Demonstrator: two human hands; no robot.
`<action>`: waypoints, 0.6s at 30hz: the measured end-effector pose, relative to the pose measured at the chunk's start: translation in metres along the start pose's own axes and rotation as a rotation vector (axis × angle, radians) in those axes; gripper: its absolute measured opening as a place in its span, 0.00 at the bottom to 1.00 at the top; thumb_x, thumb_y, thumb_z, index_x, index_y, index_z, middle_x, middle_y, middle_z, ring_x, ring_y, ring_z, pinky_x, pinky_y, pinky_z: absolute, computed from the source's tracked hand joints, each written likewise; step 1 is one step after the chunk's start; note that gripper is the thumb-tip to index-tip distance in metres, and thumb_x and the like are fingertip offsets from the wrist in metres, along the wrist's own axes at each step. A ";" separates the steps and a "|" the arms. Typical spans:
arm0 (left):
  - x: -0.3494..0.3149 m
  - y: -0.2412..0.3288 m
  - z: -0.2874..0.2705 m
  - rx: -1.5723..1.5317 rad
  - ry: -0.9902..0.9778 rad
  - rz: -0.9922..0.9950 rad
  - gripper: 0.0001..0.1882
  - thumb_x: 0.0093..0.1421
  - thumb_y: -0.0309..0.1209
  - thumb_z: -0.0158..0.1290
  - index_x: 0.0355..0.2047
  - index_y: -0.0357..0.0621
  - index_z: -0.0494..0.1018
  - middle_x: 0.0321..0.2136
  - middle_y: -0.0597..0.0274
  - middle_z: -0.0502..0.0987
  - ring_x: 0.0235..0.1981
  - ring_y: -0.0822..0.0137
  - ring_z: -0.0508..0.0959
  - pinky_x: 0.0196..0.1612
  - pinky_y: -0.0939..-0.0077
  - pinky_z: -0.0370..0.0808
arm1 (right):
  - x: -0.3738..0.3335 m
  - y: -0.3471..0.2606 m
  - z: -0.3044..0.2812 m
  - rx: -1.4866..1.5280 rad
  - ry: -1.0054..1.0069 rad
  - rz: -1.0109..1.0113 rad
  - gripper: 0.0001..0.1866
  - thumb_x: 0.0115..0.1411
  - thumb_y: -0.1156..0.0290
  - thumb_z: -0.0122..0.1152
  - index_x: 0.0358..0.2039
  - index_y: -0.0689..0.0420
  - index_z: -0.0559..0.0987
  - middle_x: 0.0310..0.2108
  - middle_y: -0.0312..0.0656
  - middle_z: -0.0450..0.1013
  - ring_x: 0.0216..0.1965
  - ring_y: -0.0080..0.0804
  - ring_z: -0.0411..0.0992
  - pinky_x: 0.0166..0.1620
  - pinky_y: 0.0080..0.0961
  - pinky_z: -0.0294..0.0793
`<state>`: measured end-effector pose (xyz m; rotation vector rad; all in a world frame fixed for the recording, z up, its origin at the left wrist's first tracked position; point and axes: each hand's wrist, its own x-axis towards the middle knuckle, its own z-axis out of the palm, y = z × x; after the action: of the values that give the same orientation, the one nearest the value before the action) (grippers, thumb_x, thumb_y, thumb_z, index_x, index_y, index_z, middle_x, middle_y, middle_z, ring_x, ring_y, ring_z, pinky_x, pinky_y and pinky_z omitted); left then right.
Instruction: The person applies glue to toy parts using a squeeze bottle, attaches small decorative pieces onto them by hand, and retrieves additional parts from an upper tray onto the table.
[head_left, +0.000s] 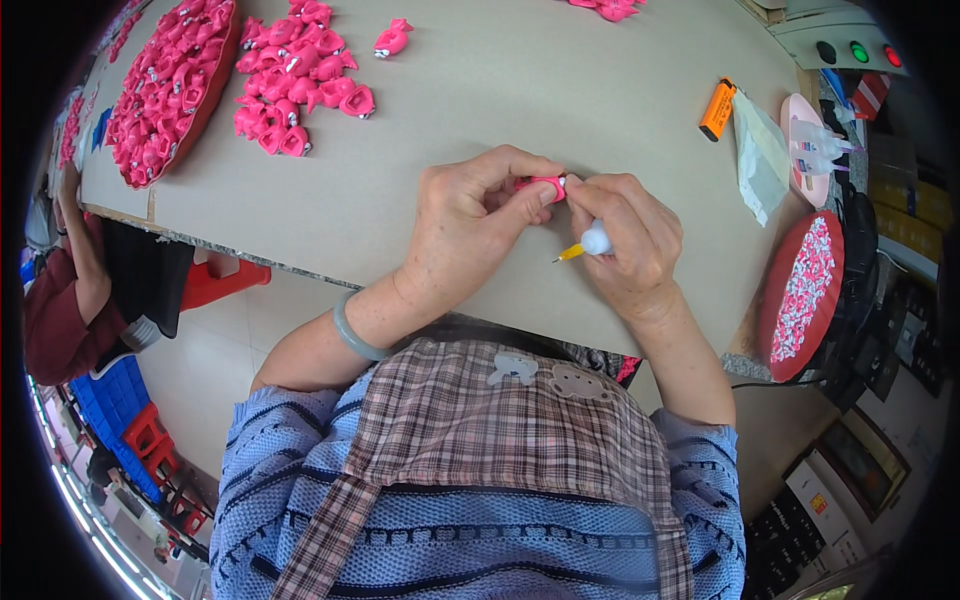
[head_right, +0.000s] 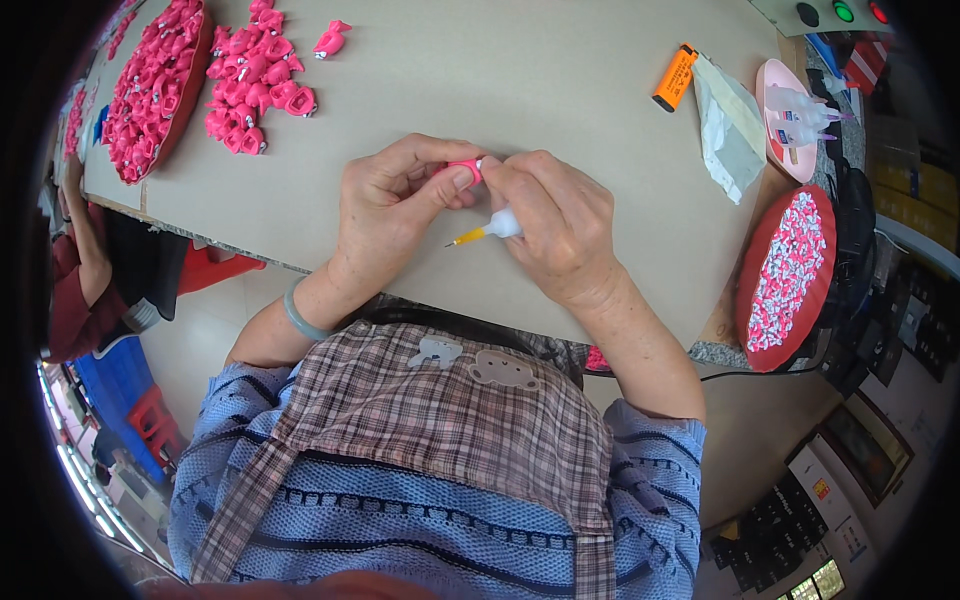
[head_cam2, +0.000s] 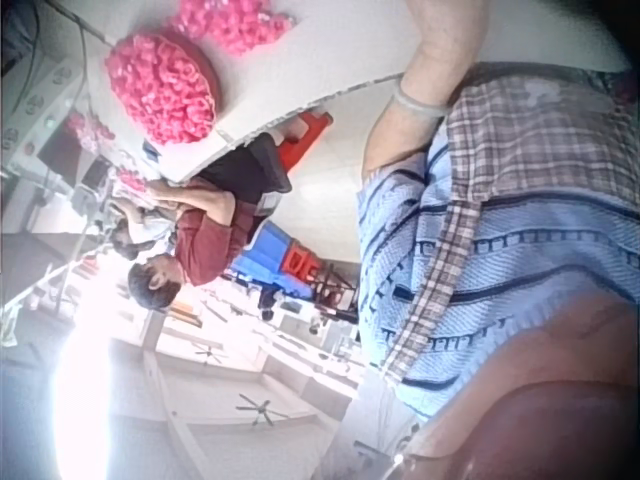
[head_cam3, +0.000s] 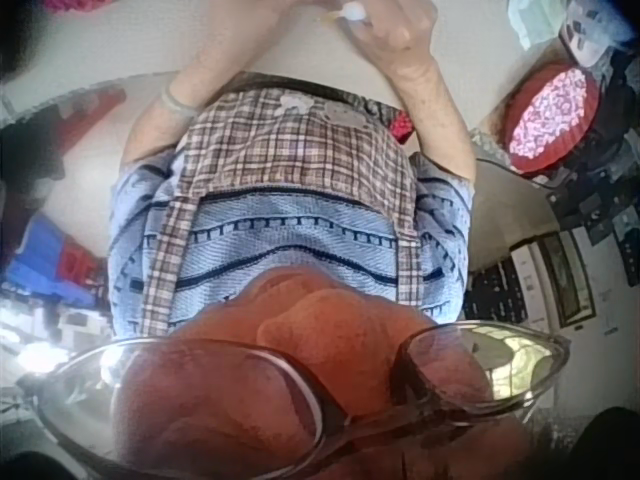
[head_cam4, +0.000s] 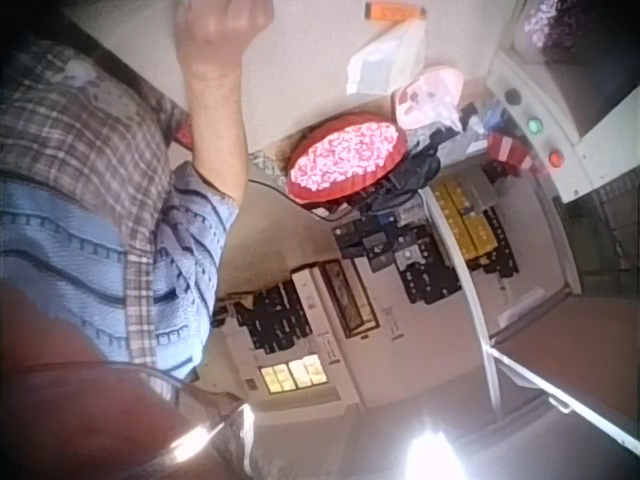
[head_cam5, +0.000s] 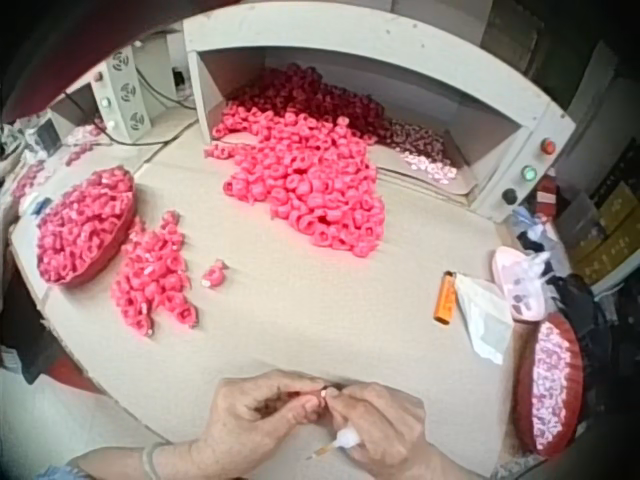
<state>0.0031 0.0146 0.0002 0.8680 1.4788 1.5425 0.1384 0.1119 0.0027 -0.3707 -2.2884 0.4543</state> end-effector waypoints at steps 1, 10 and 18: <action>0.000 0.000 0.000 0.003 0.000 -0.001 0.06 0.57 0.22 0.56 0.35 0.35 0.77 0.25 0.60 0.80 0.27 0.74 0.81 0.31 0.83 0.79 | 0.000 0.000 0.000 0.001 0.004 0.001 0.09 0.42 0.82 0.65 0.27 0.61 0.76 0.20 0.38 0.70 0.17 0.26 0.69 0.17 0.21 0.67; 0.000 0.000 -0.001 0.023 -0.011 0.011 0.06 0.57 0.22 0.56 0.35 0.35 0.77 0.25 0.59 0.80 0.27 0.73 0.81 0.30 0.83 0.79 | 0.000 -0.001 0.000 0.002 0.003 0.007 0.09 0.42 0.82 0.64 0.26 0.61 0.76 0.19 0.37 0.69 0.17 0.25 0.69 0.17 0.21 0.67; -0.001 0.002 -0.004 0.045 -0.072 -0.044 0.08 0.60 0.21 0.52 0.40 0.31 0.74 0.32 0.56 0.79 0.30 0.73 0.79 0.35 0.80 0.80 | 0.000 -0.001 0.001 0.013 -0.002 0.014 0.10 0.41 0.83 0.64 0.26 0.61 0.76 0.20 0.37 0.69 0.17 0.25 0.69 0.17 0.21 0.67</action>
<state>0.0001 0.0121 0.0022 0.9012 1.4762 1.4364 0.1376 0.1108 0.0027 -0.3797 -2.2850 0.4761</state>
